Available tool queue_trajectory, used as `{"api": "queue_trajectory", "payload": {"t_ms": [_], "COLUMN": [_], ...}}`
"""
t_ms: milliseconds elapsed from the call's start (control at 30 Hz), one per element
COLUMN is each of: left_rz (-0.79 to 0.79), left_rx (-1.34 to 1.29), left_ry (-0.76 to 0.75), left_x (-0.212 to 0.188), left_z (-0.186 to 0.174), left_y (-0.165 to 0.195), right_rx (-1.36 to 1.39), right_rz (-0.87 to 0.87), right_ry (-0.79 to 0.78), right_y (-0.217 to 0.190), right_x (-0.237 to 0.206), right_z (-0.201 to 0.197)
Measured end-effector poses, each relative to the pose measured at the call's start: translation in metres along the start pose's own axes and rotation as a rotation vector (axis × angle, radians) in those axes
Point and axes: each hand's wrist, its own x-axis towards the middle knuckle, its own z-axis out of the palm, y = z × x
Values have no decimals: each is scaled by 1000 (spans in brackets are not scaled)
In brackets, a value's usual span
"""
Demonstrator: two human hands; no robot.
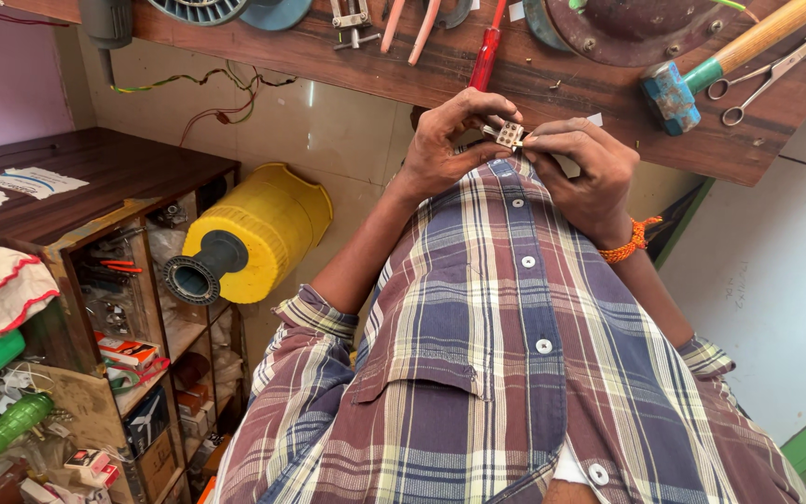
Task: The person works at a cluttered repair workbench, using pliers on a pump/motor housing, then retrieves a white terminal block and small metal parts from a storage box. They strip and seat wires into the terminal block and tighten its screws with a green-handled screwdriver, turning the block over to work on both sides.
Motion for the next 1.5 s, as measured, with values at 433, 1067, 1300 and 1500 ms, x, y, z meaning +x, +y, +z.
{"api": "queue_trajectory", "payload": {"t_ms": [433, 1067, 1300, 1500], "left_rz": [40, 71, 14, -30], "left_rx": [-117, -137, -214, 26], "left_ry": [76, 100, 199, 218], "left_x": [3, 2, 0, -14], "left_z": [8, -2, -19, -41], "left_y": [1, -3, -7, -2], "right_rx": [-14, 238, 393, 179], "right_rz": [-32, 132, 291, 465], "right_ry": [26, -91, 10, 109], "right_y": [-12, -20, 25, 90], "right_x": [13, 29, -19, -63], "right_z": [3, 1, 1, 9]}}
